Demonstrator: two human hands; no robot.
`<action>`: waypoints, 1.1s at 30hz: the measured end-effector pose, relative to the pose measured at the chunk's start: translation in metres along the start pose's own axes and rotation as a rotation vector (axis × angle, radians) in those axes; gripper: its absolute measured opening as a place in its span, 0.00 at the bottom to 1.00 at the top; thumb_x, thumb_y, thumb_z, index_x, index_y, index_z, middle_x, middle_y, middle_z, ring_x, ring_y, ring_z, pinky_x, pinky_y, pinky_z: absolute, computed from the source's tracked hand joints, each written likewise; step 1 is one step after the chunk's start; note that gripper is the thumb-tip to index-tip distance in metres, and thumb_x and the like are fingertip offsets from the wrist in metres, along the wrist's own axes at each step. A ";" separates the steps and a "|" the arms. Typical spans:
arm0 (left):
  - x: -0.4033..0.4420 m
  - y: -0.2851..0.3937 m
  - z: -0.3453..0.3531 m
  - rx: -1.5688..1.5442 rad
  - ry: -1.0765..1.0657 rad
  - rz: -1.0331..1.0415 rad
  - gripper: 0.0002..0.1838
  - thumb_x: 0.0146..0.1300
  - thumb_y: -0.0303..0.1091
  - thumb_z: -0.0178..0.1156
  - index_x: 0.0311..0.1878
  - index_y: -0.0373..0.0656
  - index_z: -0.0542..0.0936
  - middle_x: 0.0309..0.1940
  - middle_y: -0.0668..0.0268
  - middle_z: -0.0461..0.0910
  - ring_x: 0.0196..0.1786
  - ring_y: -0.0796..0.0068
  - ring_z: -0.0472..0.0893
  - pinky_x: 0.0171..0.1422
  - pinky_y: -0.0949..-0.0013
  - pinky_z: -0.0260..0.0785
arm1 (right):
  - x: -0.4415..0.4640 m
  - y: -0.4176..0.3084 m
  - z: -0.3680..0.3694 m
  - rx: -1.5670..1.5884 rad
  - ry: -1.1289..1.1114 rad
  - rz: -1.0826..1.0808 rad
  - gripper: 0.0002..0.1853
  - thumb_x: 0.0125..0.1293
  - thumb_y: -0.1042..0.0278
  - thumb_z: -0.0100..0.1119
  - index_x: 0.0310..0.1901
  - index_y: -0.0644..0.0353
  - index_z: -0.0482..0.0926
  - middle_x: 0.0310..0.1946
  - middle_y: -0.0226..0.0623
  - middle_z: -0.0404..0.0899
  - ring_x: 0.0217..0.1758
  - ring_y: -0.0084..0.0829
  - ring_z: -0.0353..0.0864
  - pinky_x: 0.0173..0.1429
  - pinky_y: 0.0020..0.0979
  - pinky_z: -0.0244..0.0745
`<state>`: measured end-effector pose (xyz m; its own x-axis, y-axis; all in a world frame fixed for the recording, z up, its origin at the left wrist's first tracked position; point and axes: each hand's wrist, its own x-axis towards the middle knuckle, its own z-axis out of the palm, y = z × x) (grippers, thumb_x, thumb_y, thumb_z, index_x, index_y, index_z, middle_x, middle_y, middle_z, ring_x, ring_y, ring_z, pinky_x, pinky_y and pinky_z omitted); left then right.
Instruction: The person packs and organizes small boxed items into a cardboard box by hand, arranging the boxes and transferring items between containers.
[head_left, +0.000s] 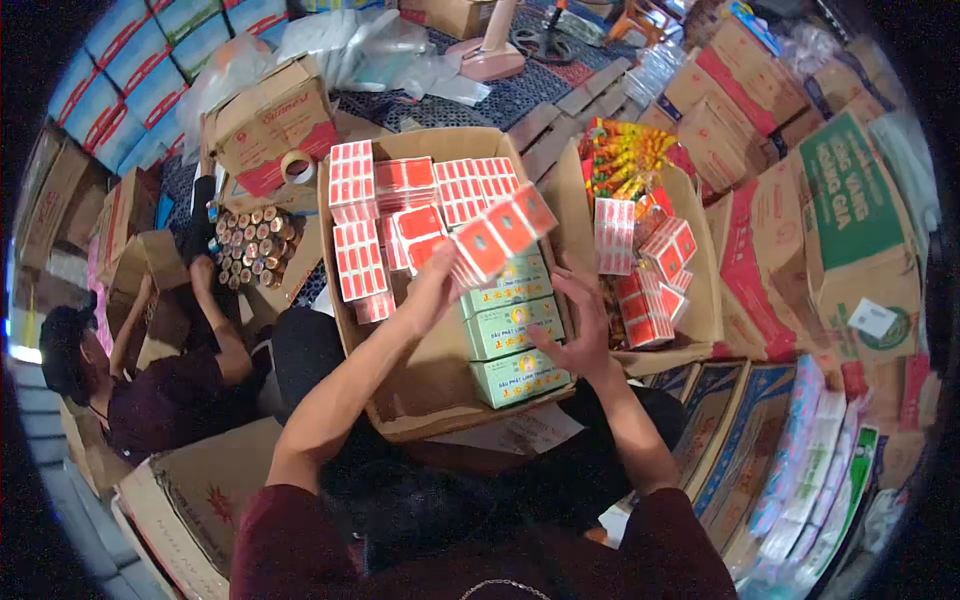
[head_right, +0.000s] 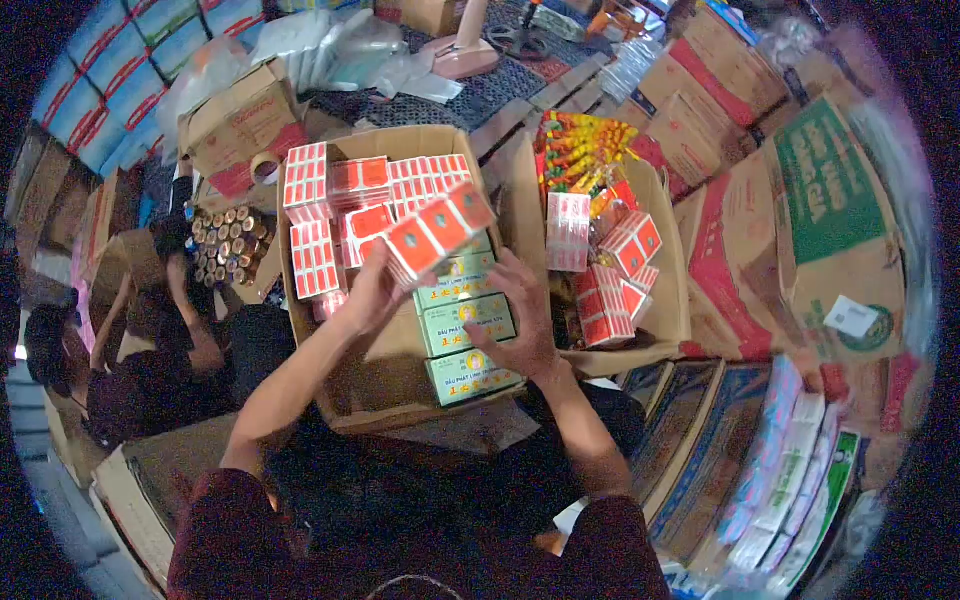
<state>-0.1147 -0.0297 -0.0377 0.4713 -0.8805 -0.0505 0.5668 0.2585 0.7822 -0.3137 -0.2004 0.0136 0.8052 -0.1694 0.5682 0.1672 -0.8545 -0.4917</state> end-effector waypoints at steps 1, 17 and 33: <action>-0.002 0.007 0.002 -0.018 0.025 0.024 0.38 0.78 0.63 0.47 0.77 0.40 0.63 0.70 0.57 0.74 0.71 0.62 0.77 0.68 0.59 0.74 | 0.001 0.000 -0.001 0.020 -0.009 0.009 0.37 0.59 0.55 0.77 0.65 0.63 0.72 0.71 0.59 0.69 0.75 0.54 0.69 0.77 0.49 0.64; -0.026 -0.021 0.005 0.727 -0.159 0.230 0.50 0.60 0.51 0.74 0.78 0.33 0.63 0.72 0.53 0.70 0.74 0.61 0.70 0.79 0.56 0.60 | -0.016 -0.014 0.015 1.178 -0.157 0.762 0.31 0.78 0.49 0.58 0.74 0.57 0.66 0.68 0.35 0.73 0.69 0.27 0.74 0.74 0.36 0.70; -0.017 -0.002 0.016 0.885 -0.146 0.176 0.44 0.62 0.41 0.73 0.77 0.35 0.66 0.66 0.51 0.77 0.69 0.63 0.76 0.76 0.57 0.65 | -0.012 -0.005 0.027 1.151 -0.243 0.892 0.36 0.77 0.41 0.55 0.76 0.55 0.62 0.68 0.37 0.73 0.71 0.32 0.75 0.76 0.44 0.69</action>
<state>-0.1346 -0.0212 -0.0285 0.3772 -0.9145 0.1463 -0.2583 0.0478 0.9649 -0.3091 -0.1811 -0.0086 0.9364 -0.2338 -0.2619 -0.1680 0.3566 -0.9190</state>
